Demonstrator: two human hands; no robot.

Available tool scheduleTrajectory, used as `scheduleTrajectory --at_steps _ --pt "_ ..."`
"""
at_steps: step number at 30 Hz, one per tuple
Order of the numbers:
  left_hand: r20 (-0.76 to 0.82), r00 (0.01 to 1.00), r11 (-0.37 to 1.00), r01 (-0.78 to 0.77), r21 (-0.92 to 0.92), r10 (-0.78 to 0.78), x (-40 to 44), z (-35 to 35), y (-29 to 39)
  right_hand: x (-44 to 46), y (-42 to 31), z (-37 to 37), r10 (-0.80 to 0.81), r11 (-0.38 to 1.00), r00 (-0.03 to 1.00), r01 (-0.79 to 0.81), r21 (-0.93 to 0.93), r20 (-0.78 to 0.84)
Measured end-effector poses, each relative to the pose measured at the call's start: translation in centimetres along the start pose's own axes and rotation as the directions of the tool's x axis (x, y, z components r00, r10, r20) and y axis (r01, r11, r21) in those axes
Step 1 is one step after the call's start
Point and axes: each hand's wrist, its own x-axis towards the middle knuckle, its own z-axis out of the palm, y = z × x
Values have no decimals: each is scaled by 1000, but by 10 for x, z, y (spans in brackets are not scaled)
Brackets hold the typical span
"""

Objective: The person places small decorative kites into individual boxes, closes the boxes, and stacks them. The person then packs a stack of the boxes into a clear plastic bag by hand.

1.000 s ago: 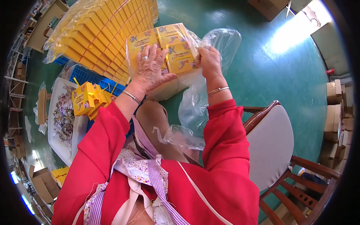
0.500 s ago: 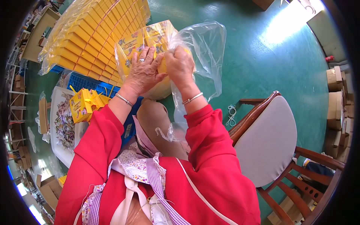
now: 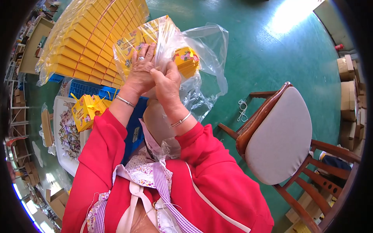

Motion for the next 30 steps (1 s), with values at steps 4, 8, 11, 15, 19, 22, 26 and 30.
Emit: scheduleTrajectory --at_steps 4,8,11,15,19,22,26,30 --pt "60 997 996 -42 -77 47 5 -14 5 3 1 -7 -68 994 997 65 -83 -28" --pt "95 995 789 79 -609 -26 17 -21 -17 11 -6 -14 -106 959 993 88 -268 -56" --pt "274 940 380 334 -863 -203 30 -45 -15 18 -10 -17 -79 927 997 71 -368 -5" --pt "195 956 792 291 -537 -220 57 -57 13 22 -20 -7 -236 852 971 229 -471 45" --pt "334 942 990 57 -126 -12 91 -48 11 26 -20 -8 -234 888 971 234 -396 50" --pt "111 994 988 16 -153 1 83 -60 24 35 -15 -15 -220 889 975 209 -407 21" --pt "96 985 928 164 -333 -140 91 -76 36 32 -35 -24 -438 613 897 350 -708 65" --pt "209 940 296 287 -911 -268 94 -59 38 30 -42 -26 -552 430 830 365 -826 80"
